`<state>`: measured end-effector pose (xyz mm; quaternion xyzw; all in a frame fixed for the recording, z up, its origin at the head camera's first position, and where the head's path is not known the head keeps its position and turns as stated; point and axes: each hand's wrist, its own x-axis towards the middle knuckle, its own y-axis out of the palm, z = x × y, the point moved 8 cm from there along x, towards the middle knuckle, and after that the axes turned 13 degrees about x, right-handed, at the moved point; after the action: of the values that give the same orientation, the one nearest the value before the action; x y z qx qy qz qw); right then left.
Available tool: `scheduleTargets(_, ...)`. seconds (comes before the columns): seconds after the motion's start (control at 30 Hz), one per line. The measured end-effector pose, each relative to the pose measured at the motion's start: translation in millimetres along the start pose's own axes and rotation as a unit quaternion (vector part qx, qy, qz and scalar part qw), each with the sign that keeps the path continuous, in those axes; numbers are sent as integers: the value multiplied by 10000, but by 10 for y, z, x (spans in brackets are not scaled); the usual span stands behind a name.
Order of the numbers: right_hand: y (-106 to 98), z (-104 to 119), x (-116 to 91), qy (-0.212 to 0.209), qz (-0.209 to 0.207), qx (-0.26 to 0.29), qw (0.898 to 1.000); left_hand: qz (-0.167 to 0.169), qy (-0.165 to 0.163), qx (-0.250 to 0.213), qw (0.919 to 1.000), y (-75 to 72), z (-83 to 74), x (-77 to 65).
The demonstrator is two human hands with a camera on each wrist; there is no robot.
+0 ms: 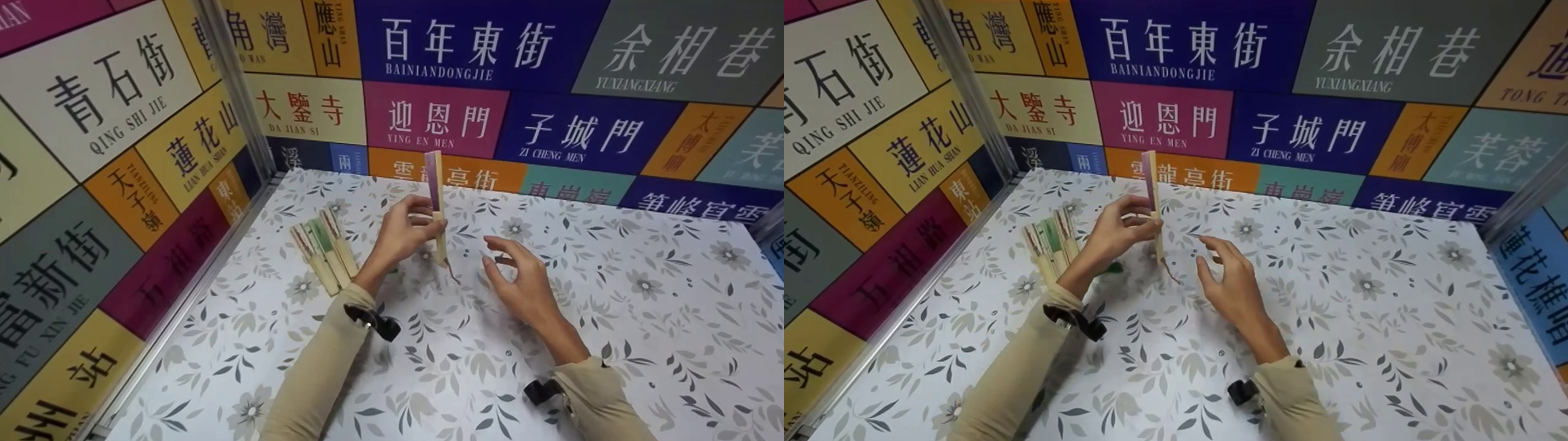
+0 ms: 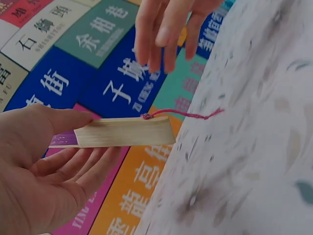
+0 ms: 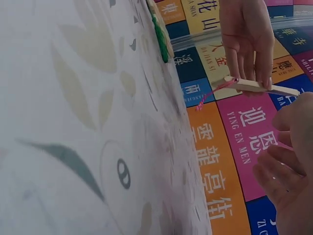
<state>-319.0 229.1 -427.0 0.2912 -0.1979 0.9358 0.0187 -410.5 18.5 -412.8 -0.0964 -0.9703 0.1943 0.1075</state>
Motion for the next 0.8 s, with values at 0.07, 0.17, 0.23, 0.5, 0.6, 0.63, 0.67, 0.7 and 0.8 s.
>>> scheduleTargets(0.07,-4,23,11,25,-88,204,9997,136,141,-265,9995,95,-70,-43)
scheduleTargets(0.17,8,57,28,123,-115,426,9990,330,374,-578,9971,212,-175,-103)
scheduleTargets(0.23,15,94,38,190,-114,573,9981,399,523,-641,9958,265,-240,-144)
scheduleTargets(0.5,11,459,66,101,-221,1010,9946,360,925,-604,9932,377,-387,-236)
scheduleTargets(0.6,-10,533,72,56,-333,1025,9942,349,989,-591,9927,403,-404,-248)
scheduleTargets(0.63,-17,545,73,43,-368,1011,9942,344,1004,-606,9925,408,-406,-251)
scheduleTargets(0.67,-23,550,73,38,-400,984,9943,331,1025,-604,9923,412,-407,-250)
scheduleTargets(0.7,-29,549,73,49,-438,977,9942,310,1061,-593,9921,414,-406,-248)
scheduleTargets(0.8,-40,525,77,150,-502,1087,9927,220,1102,-574,9920,396,-424,-256)
